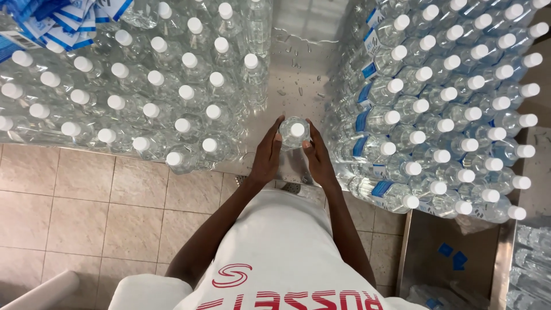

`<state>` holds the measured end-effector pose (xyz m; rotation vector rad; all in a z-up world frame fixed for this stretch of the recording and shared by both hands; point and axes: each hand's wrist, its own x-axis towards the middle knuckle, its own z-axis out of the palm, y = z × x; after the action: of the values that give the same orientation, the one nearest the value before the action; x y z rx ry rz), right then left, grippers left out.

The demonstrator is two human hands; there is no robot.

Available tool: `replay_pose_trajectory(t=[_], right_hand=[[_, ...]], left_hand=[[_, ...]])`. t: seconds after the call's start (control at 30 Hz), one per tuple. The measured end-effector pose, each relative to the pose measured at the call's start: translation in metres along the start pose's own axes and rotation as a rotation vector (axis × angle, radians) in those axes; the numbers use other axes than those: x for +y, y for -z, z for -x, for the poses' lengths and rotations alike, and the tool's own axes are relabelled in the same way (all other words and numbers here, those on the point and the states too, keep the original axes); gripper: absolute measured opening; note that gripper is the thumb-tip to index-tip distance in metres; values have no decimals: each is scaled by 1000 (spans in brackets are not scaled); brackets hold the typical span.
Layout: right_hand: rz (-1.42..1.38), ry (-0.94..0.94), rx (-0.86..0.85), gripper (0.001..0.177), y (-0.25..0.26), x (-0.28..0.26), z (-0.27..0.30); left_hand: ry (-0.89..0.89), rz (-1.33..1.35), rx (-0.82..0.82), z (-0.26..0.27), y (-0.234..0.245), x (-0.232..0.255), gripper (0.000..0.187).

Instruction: Manually applying blue plastic seals to the caps of clear plastic water bottles on a production line table.

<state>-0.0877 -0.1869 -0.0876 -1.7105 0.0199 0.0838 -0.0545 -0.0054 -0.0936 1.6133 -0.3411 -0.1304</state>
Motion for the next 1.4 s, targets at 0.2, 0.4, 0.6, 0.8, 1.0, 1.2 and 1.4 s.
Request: replay_pose_trajectory(t=[0.2,0.4,0.6,0.8,1.0,1.2,1.4], right_hand=[[9,4,19,69,2,1,-2],[24,21,103,62,0,0,-15],[-44,56,198,42,-5,0,-29],[48,-24,178,46,1,-1,-31],[51,-24,176,44,5,10,-36],[58,5,203,40,6,10,-40],[13,31,237,28,6,-9,-38]], left_hand=[[26,7,-7,-6,3,-10,56],[35,-43,-2,-9,7,0,58],[37,-128,-4,-9,9,12,59],[96,-174,-15,-10,9,33,59],[35,-151,27,-16,13,32,50],[46,-91,-15,-19,12,24,48],[128,-151,-33,-16,16,25,49]])
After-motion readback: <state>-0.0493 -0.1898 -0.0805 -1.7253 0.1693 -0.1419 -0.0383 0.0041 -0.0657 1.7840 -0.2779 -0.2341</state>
